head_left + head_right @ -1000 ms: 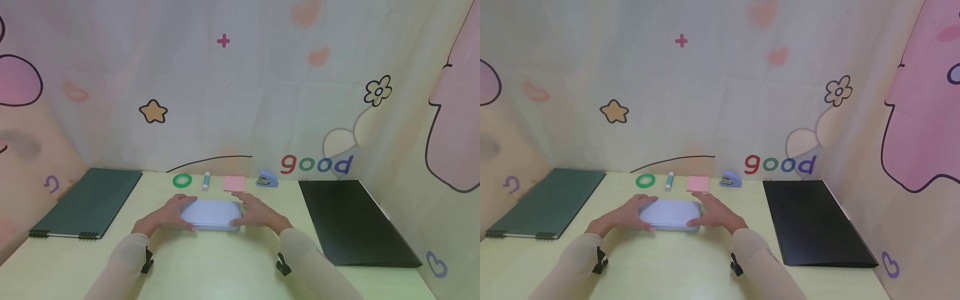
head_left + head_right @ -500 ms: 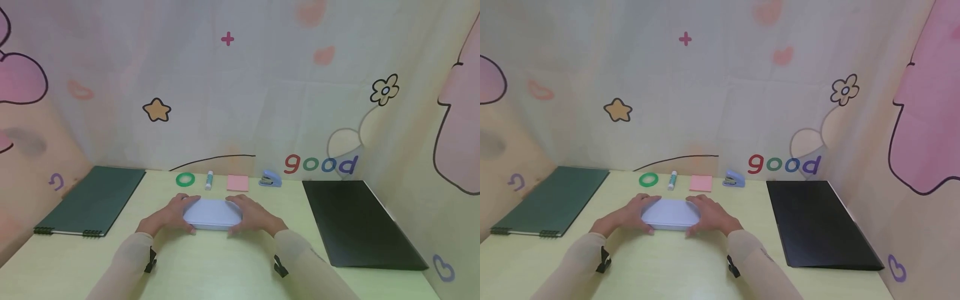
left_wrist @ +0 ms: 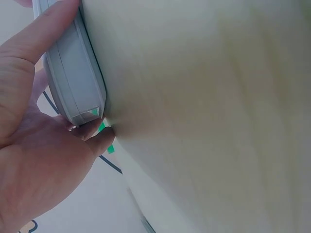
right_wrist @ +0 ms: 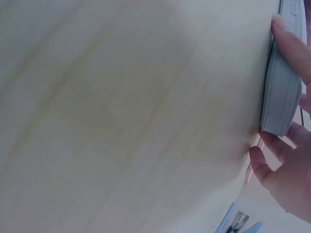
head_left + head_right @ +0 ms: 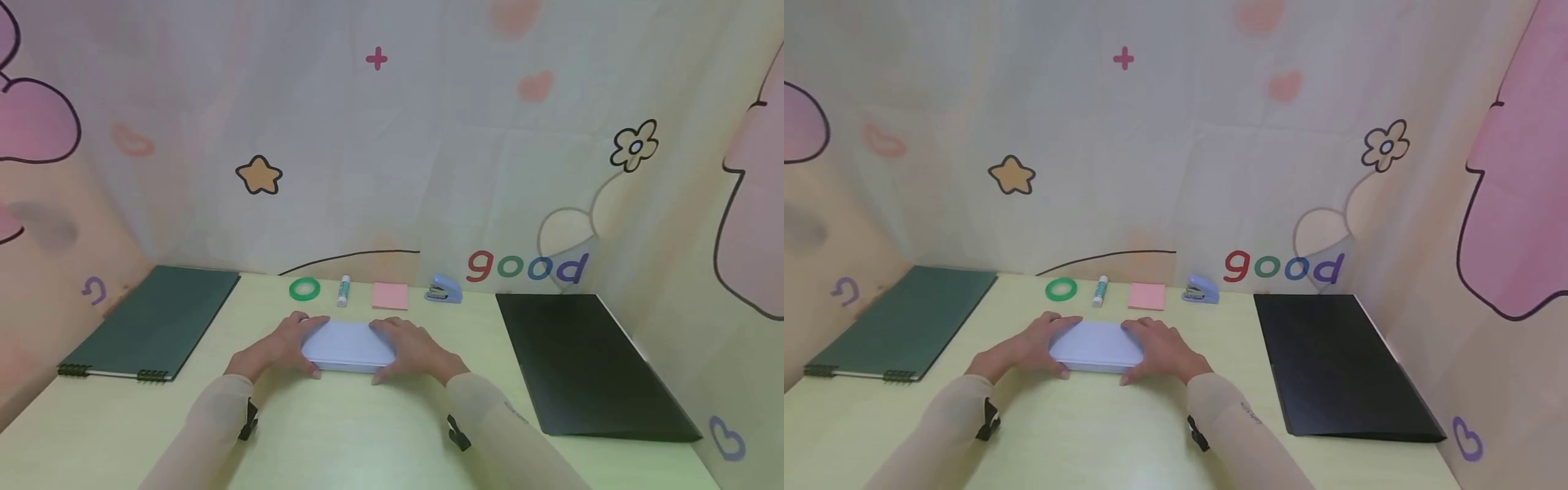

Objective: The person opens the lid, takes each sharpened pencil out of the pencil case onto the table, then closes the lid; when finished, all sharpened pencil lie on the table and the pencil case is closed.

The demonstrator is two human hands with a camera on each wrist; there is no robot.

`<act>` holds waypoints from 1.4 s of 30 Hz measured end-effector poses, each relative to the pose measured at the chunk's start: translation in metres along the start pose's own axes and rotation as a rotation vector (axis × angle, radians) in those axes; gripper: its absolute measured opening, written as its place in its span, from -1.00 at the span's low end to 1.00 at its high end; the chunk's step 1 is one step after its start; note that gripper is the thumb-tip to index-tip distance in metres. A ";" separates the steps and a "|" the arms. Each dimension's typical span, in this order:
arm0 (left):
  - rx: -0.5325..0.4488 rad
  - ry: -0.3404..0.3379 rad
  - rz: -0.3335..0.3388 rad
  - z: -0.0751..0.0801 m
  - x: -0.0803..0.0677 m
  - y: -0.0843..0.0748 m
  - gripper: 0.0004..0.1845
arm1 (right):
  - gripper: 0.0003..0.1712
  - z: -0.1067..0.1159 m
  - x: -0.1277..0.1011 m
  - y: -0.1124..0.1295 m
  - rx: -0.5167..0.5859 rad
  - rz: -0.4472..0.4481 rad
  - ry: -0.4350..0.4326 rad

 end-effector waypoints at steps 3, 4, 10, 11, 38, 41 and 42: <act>0.013 0.001 0.005 -0.001 0.001 0.002 0.11 | 0.15 -0.002 0.001 0.000 0.007 0.008 0.008; 0.019 0.002 0.006 -0.001 0.001 0.003 0.11 | 0.15 -0.003 0.001 0.000 0.009 0.010 0.009; 0.043 -0.002 -0.012 0.000 0.001 0.001 0.10 | 0.15 -0.001 0.000 -0.001 0.024 0.003 0.004; 0.051 -0.004 -0.015 0.001 0.001 0.001 0.10 | 0.15 0.000 0.001 -0.001 0.022 0.005 0.002; 0.122 -0.019 -0.029 0.001 0.003 0.002 0.08 | 0.14 0.004 0.007 -0.002 -0.012 0.000 0.046; 0.136 -0.016 -0.035 0.001 0.003 0.001 0.08 | 0.14 0.007 0.007 -0.003 0.019 -0.012 0.061; 0.141 -0.014 -0.034 0.001 0.003 0.001 0.08 | 0.14 0.008 0.007 -0.003 0.027 -0.014 0.068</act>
Point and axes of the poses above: each hand's wrist, its own x-axis towards the middle knuckle, its own z-axis out of the back of the hand, y = z × x, the point moved 10 cm from there along x, towards the middle knuckle, and after that the axes turned 8 degrees about -x, right-handed, at the moved point
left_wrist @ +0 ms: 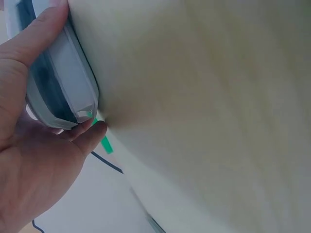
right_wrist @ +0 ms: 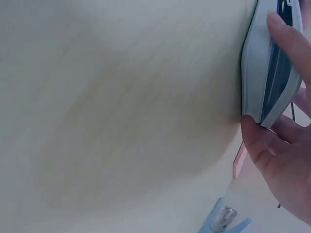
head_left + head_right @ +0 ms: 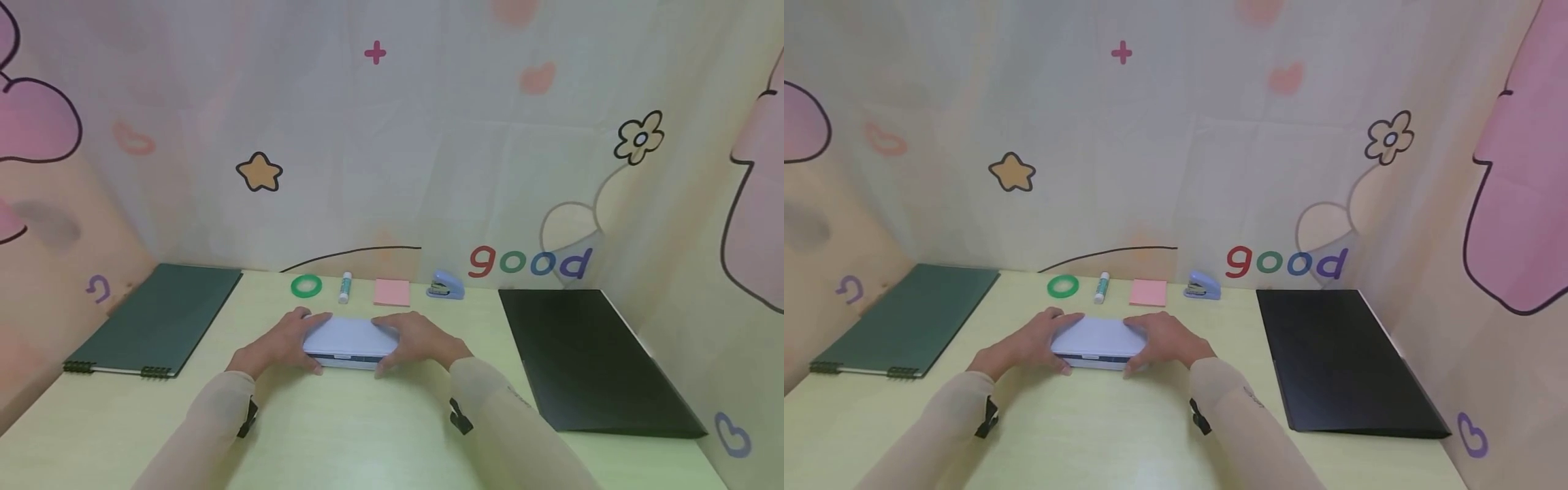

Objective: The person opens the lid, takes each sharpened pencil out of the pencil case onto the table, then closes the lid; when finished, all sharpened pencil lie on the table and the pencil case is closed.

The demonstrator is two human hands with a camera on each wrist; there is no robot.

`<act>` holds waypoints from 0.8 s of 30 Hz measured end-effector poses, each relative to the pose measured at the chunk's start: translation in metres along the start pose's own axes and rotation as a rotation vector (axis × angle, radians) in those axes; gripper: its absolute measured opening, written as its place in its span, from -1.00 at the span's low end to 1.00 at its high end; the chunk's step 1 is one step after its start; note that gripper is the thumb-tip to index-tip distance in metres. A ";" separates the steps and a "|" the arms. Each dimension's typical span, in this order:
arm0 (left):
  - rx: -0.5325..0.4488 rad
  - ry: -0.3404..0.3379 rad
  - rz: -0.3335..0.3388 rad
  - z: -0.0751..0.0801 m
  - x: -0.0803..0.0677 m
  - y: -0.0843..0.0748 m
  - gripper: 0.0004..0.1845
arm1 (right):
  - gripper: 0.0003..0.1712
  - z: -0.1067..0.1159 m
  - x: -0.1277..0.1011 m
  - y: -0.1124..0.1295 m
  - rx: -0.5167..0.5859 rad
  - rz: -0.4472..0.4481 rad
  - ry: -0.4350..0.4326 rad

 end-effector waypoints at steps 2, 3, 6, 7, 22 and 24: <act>0.007 0.004 0.003 0.000 0.000 0.000 0.08 | 0.13 0.001 0.000 0.000 0.015 -0.003 0.014; 0.008 0.005 0.004 0.000 0.000 0.000 0.08 | 0.13 0.002 -0.001 0.001 0.014 0.002 0.017; -0.004 0.005 0.017 0.001 0.000 0.001 0.09 | 0.13 0.003 -0.001 0.004 0.009 0.023 0.012; -0.013 0.005 0.021 0.000 0.000 0.001 0.09 | 0.12 0.003 -0.002 0.003 0.008 0.026 0.008; -0.169 -0.031 0.048 0.005 0.004 0.017 0.14 | 0.06 -0.003 -0.012 -0.010 0.082 -0.006 -0.082; -0.195 -0.028 0.026 0.007 0.007 0.018 0.12 | 0.04 0.000 -0.013 -0.012 0.099 -0.010 -0.096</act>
Point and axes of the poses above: each hand's wrist, its own x-axis towards the middle knuckle, its own z-axis out of the back of the hand, y = z × x, the point moved 10 cm from there along x, towards the middle knuckle, and after that the axes turned 8 degrees about -x, right-handed, at the moved point
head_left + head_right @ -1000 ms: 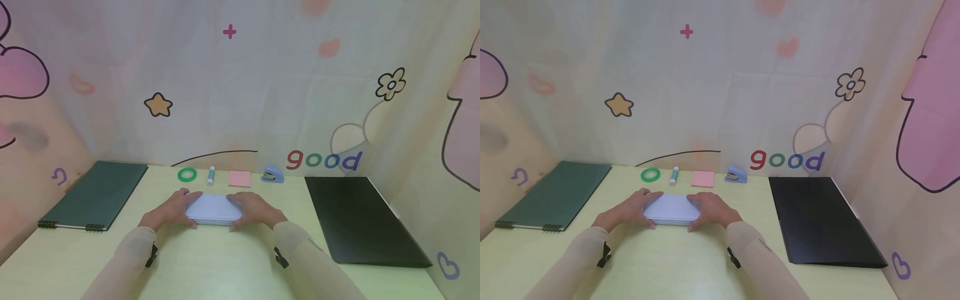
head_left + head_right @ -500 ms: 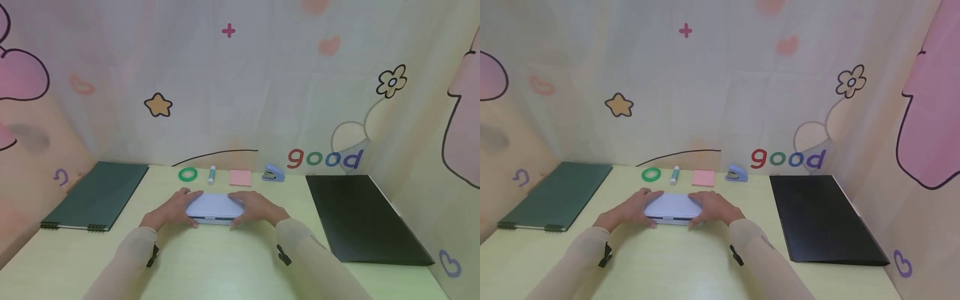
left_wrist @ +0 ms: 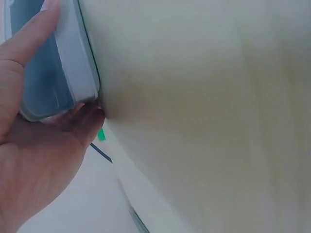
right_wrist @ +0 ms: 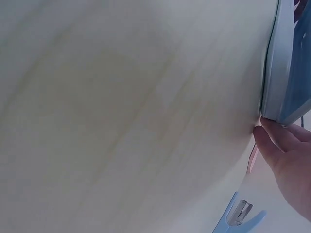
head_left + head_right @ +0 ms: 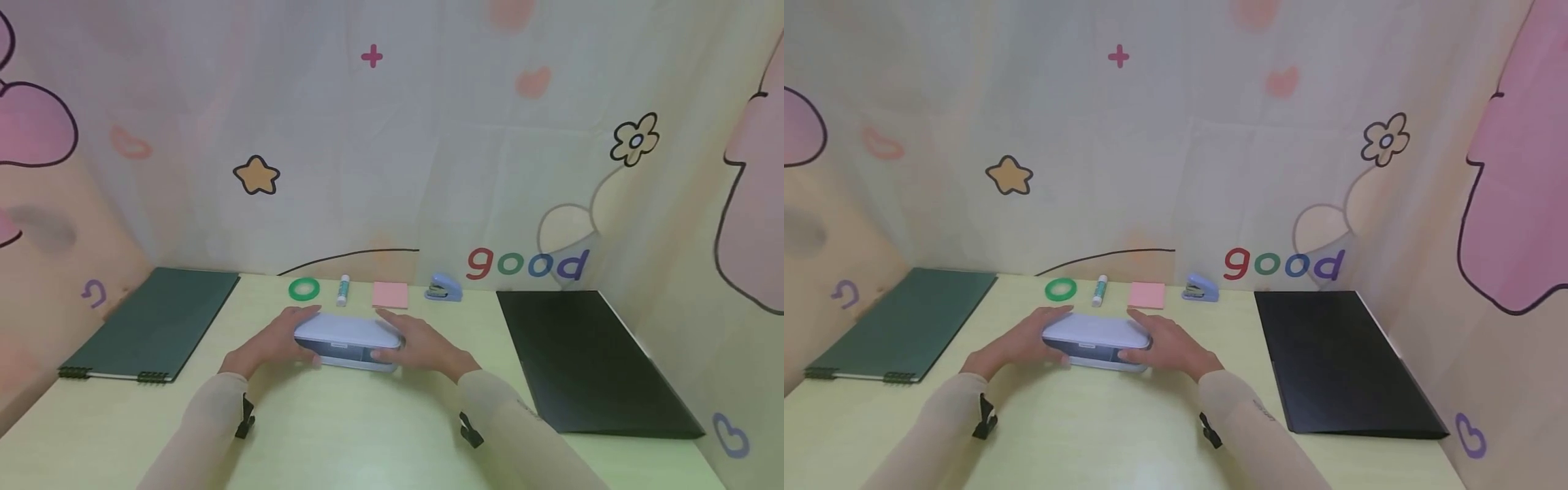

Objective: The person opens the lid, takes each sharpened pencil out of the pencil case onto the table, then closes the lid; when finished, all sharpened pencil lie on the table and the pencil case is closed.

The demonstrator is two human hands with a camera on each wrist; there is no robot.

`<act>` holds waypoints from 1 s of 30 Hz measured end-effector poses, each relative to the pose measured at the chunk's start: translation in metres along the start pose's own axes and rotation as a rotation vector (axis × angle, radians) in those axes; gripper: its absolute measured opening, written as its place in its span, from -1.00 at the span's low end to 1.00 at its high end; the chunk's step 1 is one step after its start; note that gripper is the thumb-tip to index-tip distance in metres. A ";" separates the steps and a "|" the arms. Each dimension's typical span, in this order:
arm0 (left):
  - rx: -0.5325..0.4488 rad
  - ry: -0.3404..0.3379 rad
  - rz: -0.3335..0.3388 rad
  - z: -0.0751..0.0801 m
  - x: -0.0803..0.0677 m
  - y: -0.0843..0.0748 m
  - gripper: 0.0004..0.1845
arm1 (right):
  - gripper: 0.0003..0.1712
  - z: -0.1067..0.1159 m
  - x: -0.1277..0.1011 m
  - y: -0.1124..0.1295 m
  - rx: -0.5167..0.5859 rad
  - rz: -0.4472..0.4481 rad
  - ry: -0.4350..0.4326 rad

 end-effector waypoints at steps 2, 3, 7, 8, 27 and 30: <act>-0.016 0.009 -0.007 0.001 0.001 0.001 0.10 | 0.02 0.002 -0.001 -0.001 0.021 -0.002 -0.011; -0.017 0.013 -0.014 0.002 0.001 0.000 0.10 | 0.02 0.003 -0.001 -0.003 0.034 -0.006 -0.014; -0.018 0.020 -0.019 0.003 0.000 -0.002 0.09 | 0.01 0.005 -0.003 -0.008 0.076 -0.038 -0.015; -0.025 0.020 -0.020 0.004 -0.001 -0.003 0.09 | 0.00 0.006 -0.003 -0.010 0.087 -0.051 -0.015; -0.190 -0.024 0.006 0.007 -0.009 0.003 0.32 | -0.06 0.022 -0.002 -0.030 0.141 -0.205 -0.104; -0.207 -0.019 0.003 0.006 -0.009 0.003 0.35 | -0.06 0.024 0.001 -0.033 0.138 -0.228 -0.112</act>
Point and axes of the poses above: each hand's wrist, its own x-axis towards the middle knuckle, its own z-axis out of the back of the hand, y = z × x, the point moved 10 cm from there along x, towards the middle knuckle, and after that the axes turned 8 degrees about -x, right-handed, at the moved point
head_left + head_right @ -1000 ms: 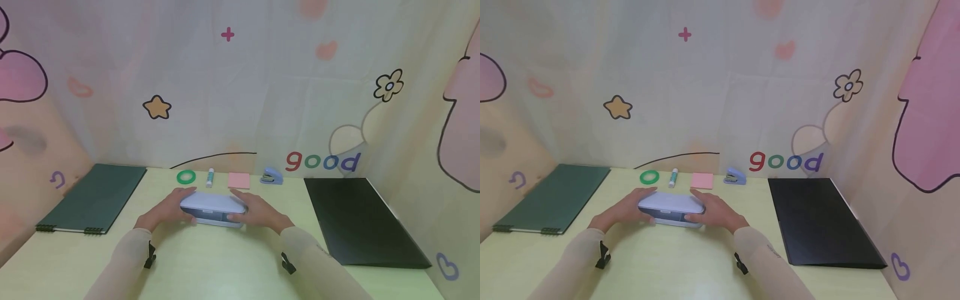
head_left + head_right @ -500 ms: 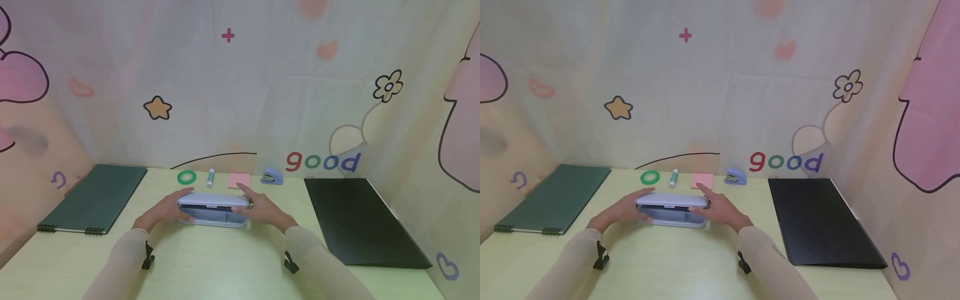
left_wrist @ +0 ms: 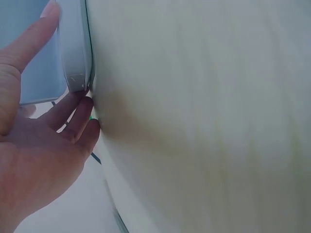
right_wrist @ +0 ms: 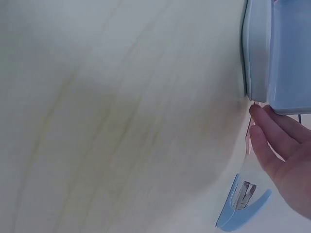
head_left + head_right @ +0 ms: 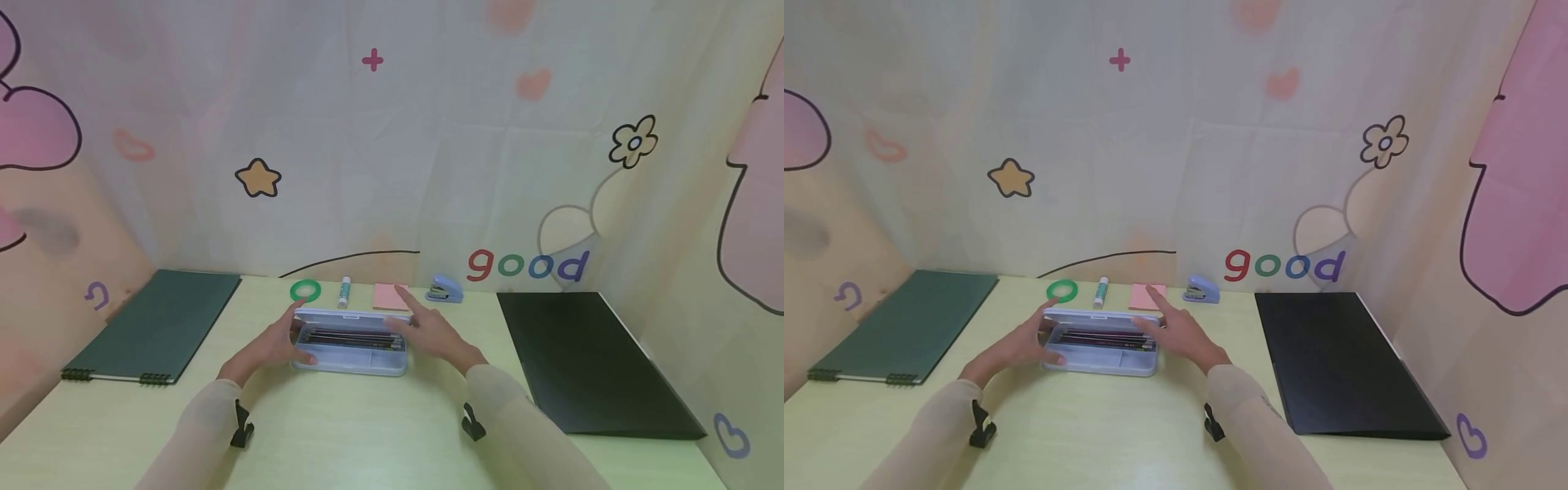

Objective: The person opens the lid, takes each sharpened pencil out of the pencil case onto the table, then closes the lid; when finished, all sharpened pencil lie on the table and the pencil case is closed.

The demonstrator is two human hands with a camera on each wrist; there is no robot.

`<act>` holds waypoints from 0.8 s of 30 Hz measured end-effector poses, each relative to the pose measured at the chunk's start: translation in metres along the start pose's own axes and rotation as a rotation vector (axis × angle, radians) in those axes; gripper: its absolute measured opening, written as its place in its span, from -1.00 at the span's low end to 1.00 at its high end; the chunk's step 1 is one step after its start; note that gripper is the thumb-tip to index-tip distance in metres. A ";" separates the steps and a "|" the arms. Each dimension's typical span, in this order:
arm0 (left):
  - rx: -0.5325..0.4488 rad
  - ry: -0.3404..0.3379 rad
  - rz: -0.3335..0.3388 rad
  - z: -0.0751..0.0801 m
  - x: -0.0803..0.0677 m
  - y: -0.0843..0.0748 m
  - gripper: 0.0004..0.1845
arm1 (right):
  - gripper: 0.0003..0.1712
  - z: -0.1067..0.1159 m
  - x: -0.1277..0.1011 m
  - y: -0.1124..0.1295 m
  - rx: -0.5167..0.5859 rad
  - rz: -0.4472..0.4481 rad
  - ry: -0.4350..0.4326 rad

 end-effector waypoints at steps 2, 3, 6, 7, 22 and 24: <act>0.006 -0.002 0.011 0.000 -0.001 0.001 0.36 | -0.04 0.002 0.002 0.001 0.005 -0.010 -0.009; 0.006 -0.006 0.020 0.000 -0.001 0.001 0.36 | -0.03 0.003 0.002 0.002 0.011 -0.013 -0.015; 0.013 -0.015 0.038 0.000 -0.001 0.002 0.37 | -0.02 0.008 0.004 0.005 0.025 -0.011 -0.046; 0.014 -0.018 0.042 0.000 -0.001 0.002 0.37 | -0.02 0.009 0.005 0.006 0.028 -0.013 -0.055; 0.020 -0.025 0.017 0.002 -0.001 -0.001 0.45 | -0.15 0.019 0.025 0.012 -0.046 -0.079 -0.163; 0.013 -0.022 -0.005 0.001 -0.002 -0.001 0.46 | -0.15 0.019 0.027 0.012 -0.052 -0.096 -0.166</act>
Point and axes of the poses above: each hand's wrist, its own x-axis towards the middle knuckle, its own z-axis out of the back of the hand, y = z × x, the point moved 10 cm from there along x, towards the middle knuckle, and after that the axes turned 8 degrees about -x, right-handed, at the moved point
